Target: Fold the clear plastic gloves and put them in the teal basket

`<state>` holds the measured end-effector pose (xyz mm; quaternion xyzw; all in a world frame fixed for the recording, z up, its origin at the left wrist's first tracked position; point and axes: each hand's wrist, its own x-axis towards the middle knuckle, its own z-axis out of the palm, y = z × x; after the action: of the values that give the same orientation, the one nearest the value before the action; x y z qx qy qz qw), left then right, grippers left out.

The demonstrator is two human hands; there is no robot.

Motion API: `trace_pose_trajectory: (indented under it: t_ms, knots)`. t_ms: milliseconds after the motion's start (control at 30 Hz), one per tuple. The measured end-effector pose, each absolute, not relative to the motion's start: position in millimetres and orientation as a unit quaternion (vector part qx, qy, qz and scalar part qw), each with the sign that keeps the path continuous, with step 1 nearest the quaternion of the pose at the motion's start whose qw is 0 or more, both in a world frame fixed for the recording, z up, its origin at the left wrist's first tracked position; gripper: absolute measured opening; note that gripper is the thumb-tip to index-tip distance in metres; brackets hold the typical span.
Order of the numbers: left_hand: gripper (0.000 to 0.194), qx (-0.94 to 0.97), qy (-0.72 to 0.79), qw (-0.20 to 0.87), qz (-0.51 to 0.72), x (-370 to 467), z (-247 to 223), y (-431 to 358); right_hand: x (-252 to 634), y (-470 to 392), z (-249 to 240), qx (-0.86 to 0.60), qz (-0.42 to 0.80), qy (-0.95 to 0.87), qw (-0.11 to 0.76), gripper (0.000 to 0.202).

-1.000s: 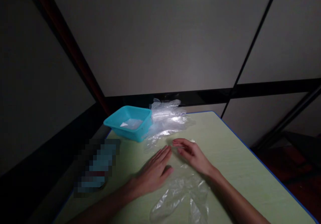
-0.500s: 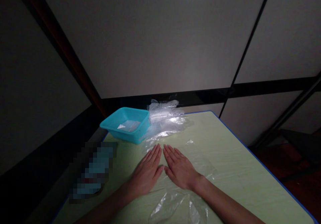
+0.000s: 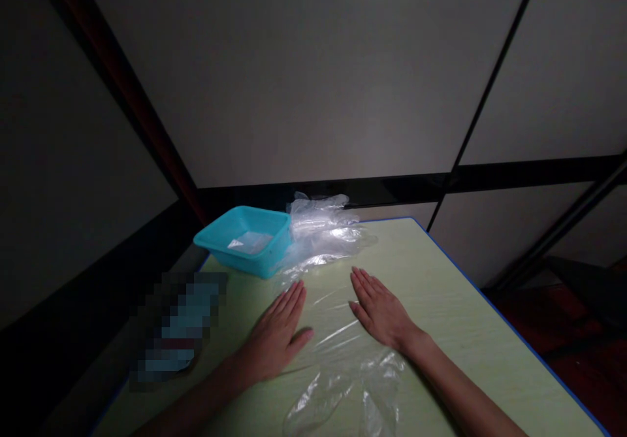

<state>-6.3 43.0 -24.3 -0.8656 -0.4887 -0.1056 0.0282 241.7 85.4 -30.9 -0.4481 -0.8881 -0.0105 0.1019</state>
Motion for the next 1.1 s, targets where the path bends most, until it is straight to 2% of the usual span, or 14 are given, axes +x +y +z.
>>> trace_pose_trajectory:
  t_ms: [400, 567, 733, 1100]
  knots:
    - [0.058, -0.842, -0.506, -0.013, -0.186, 6.3, -8.1, 34.8, 256.3, 89.1, -27.1, -0.530, -0.025, -0.838, 0.130, 0.055]
    - [0.058, -0.868, -0.470, -0.026, -0.155, 26.3, -8.0, 15.7, 222.5, 70.8, -13.0, -0.446, 0.021, -0.877, 0.179, 0.053]
    - [0.061, -0.873, -0.470, -0.027, -0.126, 31.2, -16.1, 10.4, 196.3, 50.9, -17.3, -0.362, 0.083, -0.918, 0.137, 0.053]
    - [0.074, -0.882, -0.460, -0.018, -0.103, 24.3, -18.1, 10.8, 219.4, 56.2, -23.5, -0.363, 0.052, -0.923, 0.114, 0.055]
